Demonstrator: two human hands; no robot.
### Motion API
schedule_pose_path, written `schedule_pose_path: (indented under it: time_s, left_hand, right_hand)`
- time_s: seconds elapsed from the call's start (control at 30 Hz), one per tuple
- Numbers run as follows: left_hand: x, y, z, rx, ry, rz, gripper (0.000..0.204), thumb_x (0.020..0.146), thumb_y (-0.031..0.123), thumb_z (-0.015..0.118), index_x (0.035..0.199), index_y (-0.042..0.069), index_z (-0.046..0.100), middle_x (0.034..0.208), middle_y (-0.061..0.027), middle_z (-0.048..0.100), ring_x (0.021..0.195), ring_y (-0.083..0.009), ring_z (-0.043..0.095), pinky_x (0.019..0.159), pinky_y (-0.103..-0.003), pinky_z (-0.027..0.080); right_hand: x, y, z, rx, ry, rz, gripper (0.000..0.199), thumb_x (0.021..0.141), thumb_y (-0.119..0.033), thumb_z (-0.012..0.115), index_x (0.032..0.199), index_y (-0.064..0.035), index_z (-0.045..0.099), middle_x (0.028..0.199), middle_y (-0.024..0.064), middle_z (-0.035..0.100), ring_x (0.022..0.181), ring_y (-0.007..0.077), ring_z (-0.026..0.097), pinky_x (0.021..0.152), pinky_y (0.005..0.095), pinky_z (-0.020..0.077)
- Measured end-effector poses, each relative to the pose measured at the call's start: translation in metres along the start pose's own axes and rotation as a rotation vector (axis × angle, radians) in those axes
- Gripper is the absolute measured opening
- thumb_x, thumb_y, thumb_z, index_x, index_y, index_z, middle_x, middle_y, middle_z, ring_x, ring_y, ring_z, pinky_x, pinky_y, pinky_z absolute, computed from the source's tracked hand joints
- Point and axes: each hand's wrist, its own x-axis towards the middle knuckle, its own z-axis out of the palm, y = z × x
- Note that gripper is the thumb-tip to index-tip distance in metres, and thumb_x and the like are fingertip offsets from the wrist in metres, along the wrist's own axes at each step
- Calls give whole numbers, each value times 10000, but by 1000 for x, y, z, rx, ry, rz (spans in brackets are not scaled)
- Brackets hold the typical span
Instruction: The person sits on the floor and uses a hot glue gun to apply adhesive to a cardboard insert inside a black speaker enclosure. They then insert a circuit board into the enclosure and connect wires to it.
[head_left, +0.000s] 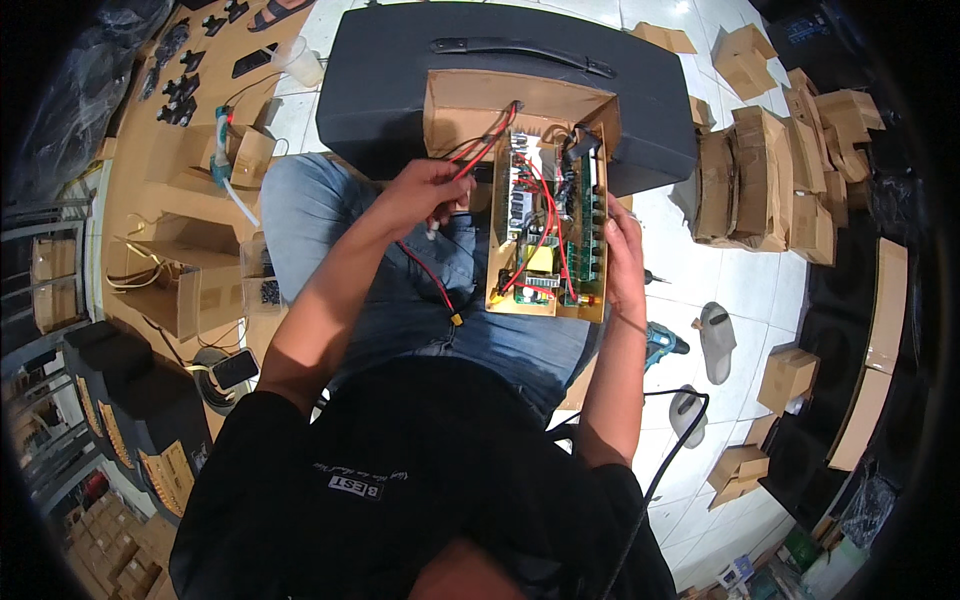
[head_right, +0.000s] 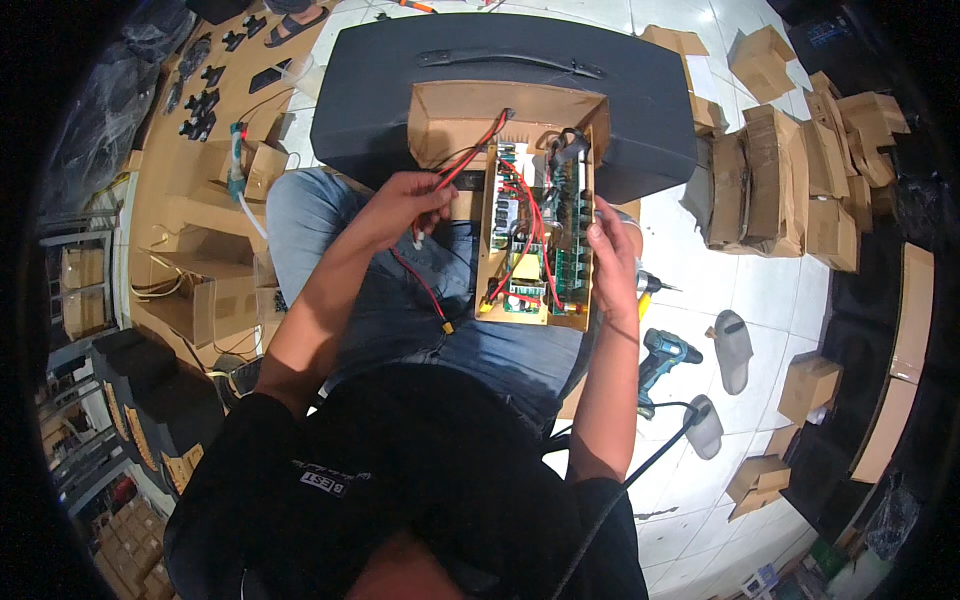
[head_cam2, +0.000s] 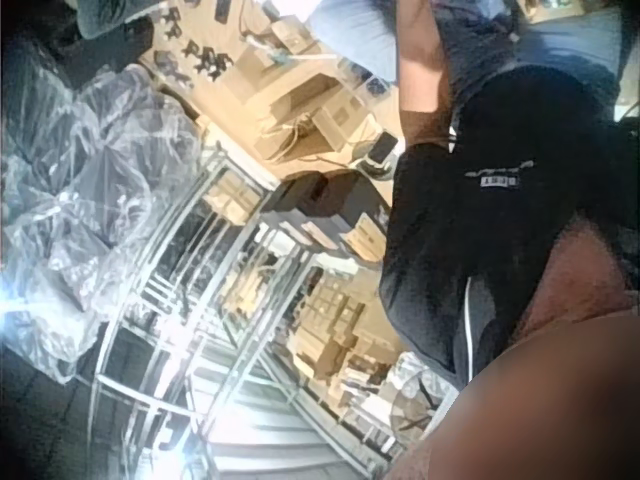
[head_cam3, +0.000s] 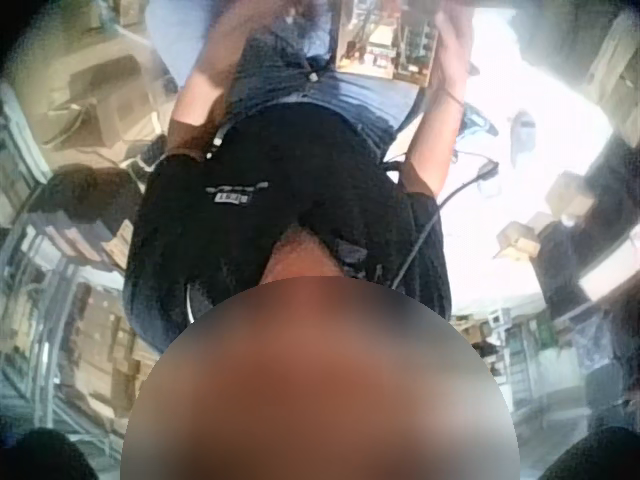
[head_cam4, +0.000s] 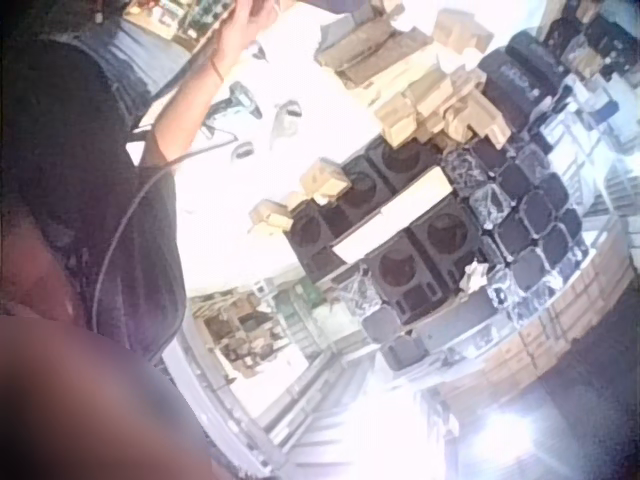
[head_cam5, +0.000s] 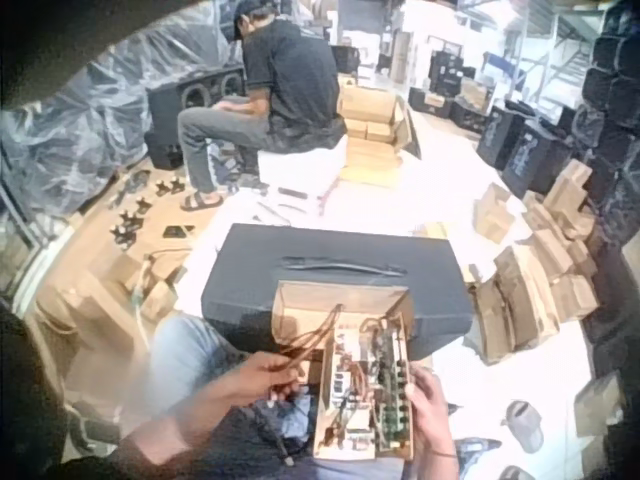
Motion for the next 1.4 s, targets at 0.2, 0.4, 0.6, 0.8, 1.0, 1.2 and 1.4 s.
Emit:
schedule_pose_path:
  time_s: [0.2,0.4,0.6,0.8,1.0,1.2,1.4]
  left_hand:
    - [-28,-13,7,-462,-77,-2,321,1089,194,518,1340,11,596,989,-84,700,796,-126,641,712,-287,553]
    - [-30,-12,27,-475,-113,99,362,1109,239,486,1421,63,545,1106,-27,665,816,-109,566,646,-271,475]
    - [-29,-24,16,-648,-249,105,417,1111,406,441,1310,75,598,1107,-13,637,922,-137,550,725,-335,450]
    - [-37,-11,19,-730,-228,42,437,1094,456,461,1244,81,629,1112,-14,635,962,-156,575,776,-365,466]
    - [-34,-18,23,-693,-245,46,515,1088,507,425,1327,77,575,1140,-22,640,1034,-164,606,772,-359,473]
    - [-39,-9,28,-610,-236,46,709,1070,619,338,1477,55,474,1159,-9,625,1014,-139,573,772,-340,465]
    - [-45,1,45,-539,-198,81,816,1035,703,283,1538,70,391,1164,6,606,1008,-124,549,803,-332,449]
  right_hand:
    - [-14,-52,47,-743,260,-388,413,877,-164,772,1241,7,679,1179,160,683,1095,274,658,981,377,496]
    - [-6,-68,115,-872,-231,-719,339,877,4,654,1209,-42,704,1238,160,668,1119,354,638,1000,423,498]
    - [26,-46,140,-1025,-367,-711,366,819,16,644,1174,-40,717,1200,120,686,1064,338,631,955,424,525]
    - [23,-44,134,-988,-409,-719,359,798,7,643,1137,-66,736,1117,102,703,1056,324,635,950,417,532]
    - [20,-33,120,-942,-359,-817,209,791,-101,701,986,-109,775,1093,80,696,1035,302,644,926,425,522]
    - [9,-41,123,-903,-333,-711,223,783,-153,770,999,-100,781,1036,65,686,1000,285,654,896,418,528]
    - [10,-38,122,-892,-290,-736,193,791,-189,759,970,-119,775,954,61,667,966,292,638,886,410,503]
